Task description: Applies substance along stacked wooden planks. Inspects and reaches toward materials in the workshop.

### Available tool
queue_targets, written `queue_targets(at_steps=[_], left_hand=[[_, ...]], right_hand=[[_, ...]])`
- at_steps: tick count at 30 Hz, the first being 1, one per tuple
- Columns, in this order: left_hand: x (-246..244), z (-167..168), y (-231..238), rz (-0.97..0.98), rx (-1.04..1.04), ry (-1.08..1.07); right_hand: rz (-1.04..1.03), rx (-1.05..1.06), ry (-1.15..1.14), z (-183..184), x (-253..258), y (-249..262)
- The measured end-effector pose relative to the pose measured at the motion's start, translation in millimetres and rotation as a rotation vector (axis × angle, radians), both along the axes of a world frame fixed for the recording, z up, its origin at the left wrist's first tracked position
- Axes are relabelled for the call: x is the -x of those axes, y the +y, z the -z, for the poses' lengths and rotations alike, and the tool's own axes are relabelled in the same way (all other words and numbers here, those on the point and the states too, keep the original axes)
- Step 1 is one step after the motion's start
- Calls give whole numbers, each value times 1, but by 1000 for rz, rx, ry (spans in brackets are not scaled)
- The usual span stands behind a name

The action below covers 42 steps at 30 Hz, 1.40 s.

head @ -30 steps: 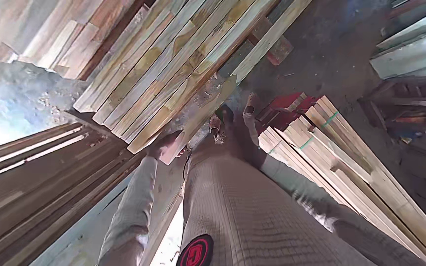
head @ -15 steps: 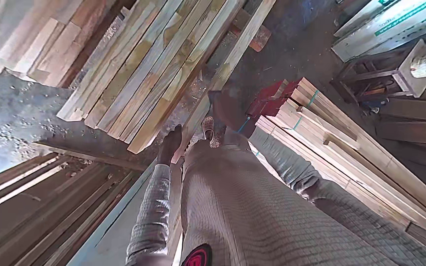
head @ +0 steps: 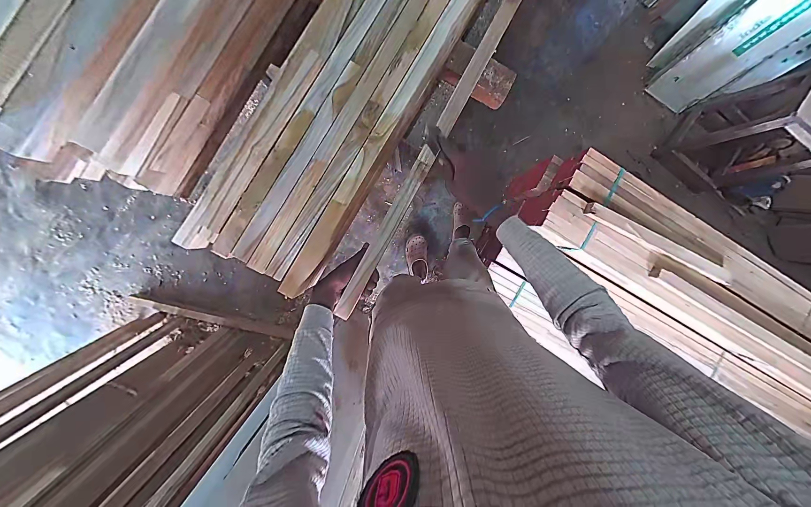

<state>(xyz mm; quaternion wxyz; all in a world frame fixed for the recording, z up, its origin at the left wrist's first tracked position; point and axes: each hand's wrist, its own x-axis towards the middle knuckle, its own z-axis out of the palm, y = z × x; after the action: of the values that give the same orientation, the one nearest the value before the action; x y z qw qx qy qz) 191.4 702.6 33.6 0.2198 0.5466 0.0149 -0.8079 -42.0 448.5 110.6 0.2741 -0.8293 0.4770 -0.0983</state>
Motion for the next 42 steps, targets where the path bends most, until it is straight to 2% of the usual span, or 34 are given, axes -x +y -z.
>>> queue_targets(at_steps=[2, 4, 5, 7, 10, 12, 14, 18, 20, 23, 24, 25, 28, 30, 32, 35, 37, 38, 40, 42], left_hand=[[0, -2, 1, -4, 82, -7], [8, -8, 5, -10, 86, -110], [13, -14, 1, 1, 75, -203], [20, -20, -3, 41, 60, -368], [27, -14, 2, 94, 52, -485], [30, -14, 0, 103, 37, -534], [29, -16, -4, 103, 33, -556], [30, -21, -5, 17, -23, -419], [28, -31, -10, 42, 15, -448], [30, -58, -20, 314, 78, -752], [32, -62, -21, 310, 58, -760], [31, -61, -22, 240, 28, -683], [16, -28, -14, 60, -40, -137], [12, -19, -17, 46, -44, -17], [12, -15, -17, 41, -67, 15], [13, -9, -16, 1, -78, -6], [19, -18, -14, -2, -81, -125], [22, -24, -17, -5, -73, -204], [31, -31, -20, 10, -55, -360], [36, -30, -16, 61, -55, -481]], right_hand=[[-60, -8, 62, 18, 9, 49], [-125, -171, 172, -10, 20, 98], [-143, -249, 252, -30, 19, 100], [-140, -309, 280, -54, 21, 60], [-36, -128, 195, -39, 33, -35], [-26, -181, 288, -45, 10, -73], [-97, -272, 378, -62, -17, -35], [-282, -394, 349, -78, -38, 114], [-404, -489, 441, -89, -42, 132], [-374, -544, 257, -86, -24, 98], [-342, -524, 208, -86, -17, 77], [-307, -488, 194, -89, -13, 51], [-119, -304, 153, -77, -13, -16], [-4, -212, 135, -51, -20, -41], [68, -180, 177, -22, -23, -13], [25, -235, 183, -7, -19, 88], [-102, -358, 312, -38, -14, 116], [-136, -390, 337, -52, -10, 98], [-162, -341, 309, -63, 5, 28], [-101, -380, 328, -100, 15, -30]])
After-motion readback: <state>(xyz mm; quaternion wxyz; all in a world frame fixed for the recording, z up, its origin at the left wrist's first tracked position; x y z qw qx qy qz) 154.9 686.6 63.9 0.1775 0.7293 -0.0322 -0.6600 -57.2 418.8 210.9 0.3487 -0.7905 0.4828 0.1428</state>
